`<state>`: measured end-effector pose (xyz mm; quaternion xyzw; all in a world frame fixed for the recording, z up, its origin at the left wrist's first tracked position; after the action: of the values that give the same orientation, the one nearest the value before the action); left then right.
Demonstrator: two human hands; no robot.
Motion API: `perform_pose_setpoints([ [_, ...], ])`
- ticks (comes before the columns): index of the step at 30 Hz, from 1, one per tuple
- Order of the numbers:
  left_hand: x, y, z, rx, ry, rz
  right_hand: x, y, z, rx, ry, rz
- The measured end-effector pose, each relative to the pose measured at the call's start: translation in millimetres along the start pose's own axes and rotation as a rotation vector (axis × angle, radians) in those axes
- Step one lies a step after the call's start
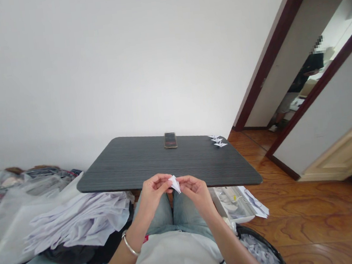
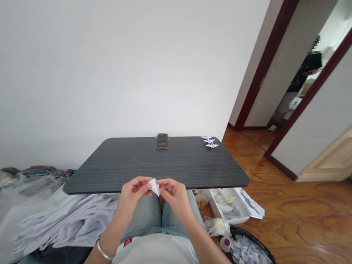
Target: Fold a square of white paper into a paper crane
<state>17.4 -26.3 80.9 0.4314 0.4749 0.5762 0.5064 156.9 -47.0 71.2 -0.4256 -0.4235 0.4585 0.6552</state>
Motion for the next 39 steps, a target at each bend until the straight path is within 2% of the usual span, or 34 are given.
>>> perform_pose_setpoints([
  [4,1.4,0.8,-0.7,-0.006,0.001,0.010,0.0,-2.4,0.8,0.020,-0.046,0.013],
  [13,0.7,-2.8,4.0,0.032,-0.108,0.052,1.8,3.6,-1.8,-0.002,0.051,0.004],
  [17,-0.1,-3.6,4.5,0.031,-0.149,0.053,2.2,4.3,-1.2,0.011,0.036,-0.013],
  [26,0.3,-6.8,3.8,0.027,-0.137,0.023,1.9,8.1,1.3,0.005,0.007,-0.019],
  [33,-0.4,-10.5,4.3,-0.038,-0.146,-0.087,2.9,9.2,1.2,0.034,-0.010,0.002],
  [39,1.1,-11.7,4.5,-0.023,-0.133,-0.054,3.2,10.9,0.0,0.007,0.005,-0.017],
])
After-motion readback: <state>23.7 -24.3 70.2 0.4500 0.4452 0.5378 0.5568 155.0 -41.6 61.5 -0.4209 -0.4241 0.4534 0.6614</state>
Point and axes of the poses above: each hand's wrist, its own x-axis towards the middle knuckle, its own z-axis out of the palm, y = z × x, the point moved 3 cm from there along x, towards the middle knuckle, and after that the axes turned 14 degrees about y, right-handed, at the moved point
